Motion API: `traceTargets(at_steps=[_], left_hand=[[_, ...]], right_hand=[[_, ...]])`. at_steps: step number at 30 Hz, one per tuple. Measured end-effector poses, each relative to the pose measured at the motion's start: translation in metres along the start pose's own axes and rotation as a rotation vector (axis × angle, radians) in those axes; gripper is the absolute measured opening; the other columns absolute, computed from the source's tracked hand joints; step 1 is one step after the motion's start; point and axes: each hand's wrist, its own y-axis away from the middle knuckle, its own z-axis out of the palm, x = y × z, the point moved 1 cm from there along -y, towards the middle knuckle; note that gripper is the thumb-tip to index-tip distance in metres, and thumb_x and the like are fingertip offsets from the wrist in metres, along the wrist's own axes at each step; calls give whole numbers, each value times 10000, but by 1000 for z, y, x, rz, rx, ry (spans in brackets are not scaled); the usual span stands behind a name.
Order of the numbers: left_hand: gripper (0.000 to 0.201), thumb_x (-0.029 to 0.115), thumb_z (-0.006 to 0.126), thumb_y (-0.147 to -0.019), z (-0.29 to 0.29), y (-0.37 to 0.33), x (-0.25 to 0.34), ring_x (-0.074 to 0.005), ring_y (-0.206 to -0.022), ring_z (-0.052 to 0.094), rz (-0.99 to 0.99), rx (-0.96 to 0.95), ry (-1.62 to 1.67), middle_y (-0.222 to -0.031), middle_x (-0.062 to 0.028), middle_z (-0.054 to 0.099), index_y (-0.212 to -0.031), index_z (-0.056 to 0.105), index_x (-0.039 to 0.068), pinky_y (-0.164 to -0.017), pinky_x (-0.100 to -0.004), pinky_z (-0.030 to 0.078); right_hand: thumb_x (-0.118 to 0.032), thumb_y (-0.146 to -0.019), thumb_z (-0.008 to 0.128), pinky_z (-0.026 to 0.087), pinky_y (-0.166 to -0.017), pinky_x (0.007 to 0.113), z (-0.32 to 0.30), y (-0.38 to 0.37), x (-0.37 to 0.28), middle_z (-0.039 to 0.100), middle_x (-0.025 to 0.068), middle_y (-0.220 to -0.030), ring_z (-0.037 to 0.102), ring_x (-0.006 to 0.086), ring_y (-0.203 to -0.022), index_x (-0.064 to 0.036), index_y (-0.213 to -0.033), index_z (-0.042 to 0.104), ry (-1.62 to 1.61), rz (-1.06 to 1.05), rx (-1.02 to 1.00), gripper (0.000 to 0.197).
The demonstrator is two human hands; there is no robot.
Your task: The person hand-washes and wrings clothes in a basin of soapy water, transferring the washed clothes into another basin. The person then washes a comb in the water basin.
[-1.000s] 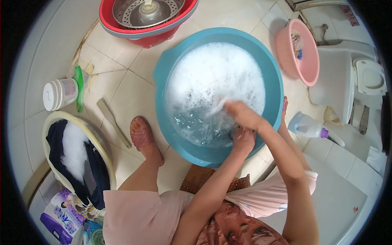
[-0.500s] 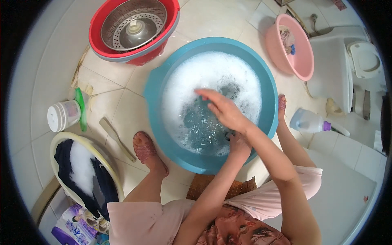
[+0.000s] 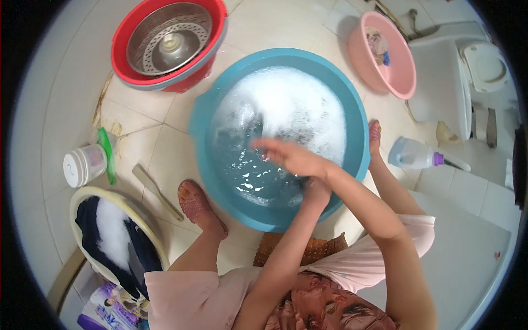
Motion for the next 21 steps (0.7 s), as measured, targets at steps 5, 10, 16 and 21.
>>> traceTargets(at_steps=[5,10,16,21], left_hand=[[391,114,343,-887,-16,4,31,-340,-1085,507,-19,-99,-298,-1223,-198,488,-1253,455,36,-930,-436,399],[358,31,370,-841,-40,14,55,-347,-1031,549,-52,-265,-472,-1139,-216,535,-1147,554,18,-878,-428,448],[367,19,457,-770,-75,16,71,-326,-930,590,38,-138,-356,-998,-170,608,-1032,665,169,-813,-419,470],[203,110,558,-798,-139,37,29,-345,-994,523,-366,273,-611,-1026,-194,541,-962,583,-5,-802,-439,450]], right_hand=[[-23,-850,457,407,-915,343,-49,58,65,565,143,-1131,540,264,-1037,-56,-1214,481,192,200,496,366],[42,-761,444,455,-804,362,-42,106,34,571,168,-1085,594,268,-906,-53,-1100,543,205,244,428,366],[73,-750,423,424,-890,367,-52,114,55,521,218,-1126,523,375,-1010,2,-1133,487,752,339,603,394],[-19,-829,465,269,-1044,389,8,109,53,407,216,-1286,385,329,-1218,39,-1283,343,130,283,1370,474]])
